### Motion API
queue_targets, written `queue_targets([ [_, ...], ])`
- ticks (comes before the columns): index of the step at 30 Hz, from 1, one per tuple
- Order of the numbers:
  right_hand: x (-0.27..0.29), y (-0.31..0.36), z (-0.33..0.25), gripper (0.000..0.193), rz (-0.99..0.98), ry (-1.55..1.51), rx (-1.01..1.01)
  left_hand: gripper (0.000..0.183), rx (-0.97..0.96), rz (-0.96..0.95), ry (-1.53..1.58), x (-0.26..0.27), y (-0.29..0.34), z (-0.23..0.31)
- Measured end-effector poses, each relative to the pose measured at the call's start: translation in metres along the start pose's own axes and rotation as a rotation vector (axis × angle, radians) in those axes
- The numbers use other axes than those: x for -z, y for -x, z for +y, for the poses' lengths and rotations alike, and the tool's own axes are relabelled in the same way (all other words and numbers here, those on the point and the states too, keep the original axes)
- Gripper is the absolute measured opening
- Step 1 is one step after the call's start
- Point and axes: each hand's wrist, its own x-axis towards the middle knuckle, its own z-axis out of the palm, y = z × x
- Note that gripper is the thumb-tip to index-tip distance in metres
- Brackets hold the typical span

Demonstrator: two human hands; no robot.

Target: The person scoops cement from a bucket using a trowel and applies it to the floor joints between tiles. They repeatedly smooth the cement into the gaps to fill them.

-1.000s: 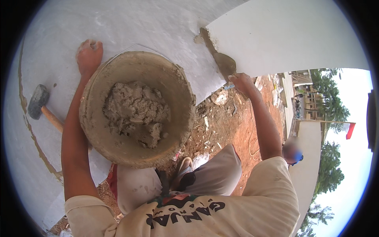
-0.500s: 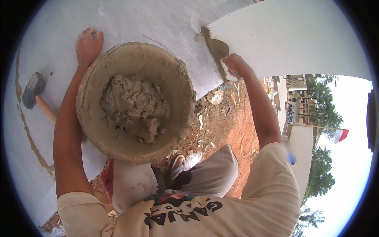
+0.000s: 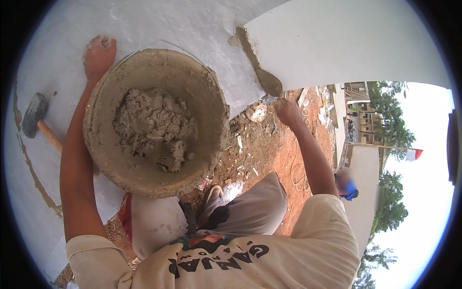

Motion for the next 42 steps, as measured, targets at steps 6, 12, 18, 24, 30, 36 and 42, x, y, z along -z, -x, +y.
queue_targets([
  [6, 0.003, -0.024, -0.023, 0.056, 0.052, -0.006, -0.019, 0.040, -0.033, 0.080, 0.009, -0.008, 0.001, -0.001],
  [12, 0.032, -0.078, -0.062, 0.051, 0.110, 0.048, 0.060, 0.042, 0.081, -0.039, 0.044, 0.004, 0.003, 0.009],
  [18, 0.065, -0.123, -0.103, 0.043, 0.198, 0.086, 0.109, 0.043, -0.015, -0.003, -0.004, -0.001, -0.001, 0.000],
  [24, 0.085, -0.132, -0.124, 0.042, 0.172, -0.011, 0.069, 0.043, 0.004, 0.050, 0.003, -0.008, -0.004, -0.002],
  [30, 0.073, -0.134, -0.117, 0.044, 0.059, -0.078, 0.030, 0.043, 0.000, 0.032, -0.027, -0.013, -0.005, -0.001],
  [36, 0.051, -0.111, -0.093, 0.046, 0.086, -0.014, 0.027, 0.042, 0.031, -0.009, 0.040, -0.001, -0.005, 0.001],
  [42, 0.038, -0.090, -0.082, 0.050, 0.204, -0.131, 0.047, 0.042, 0.009, 0.012, 0.010, -0.003, -0.004, 0.006],
])
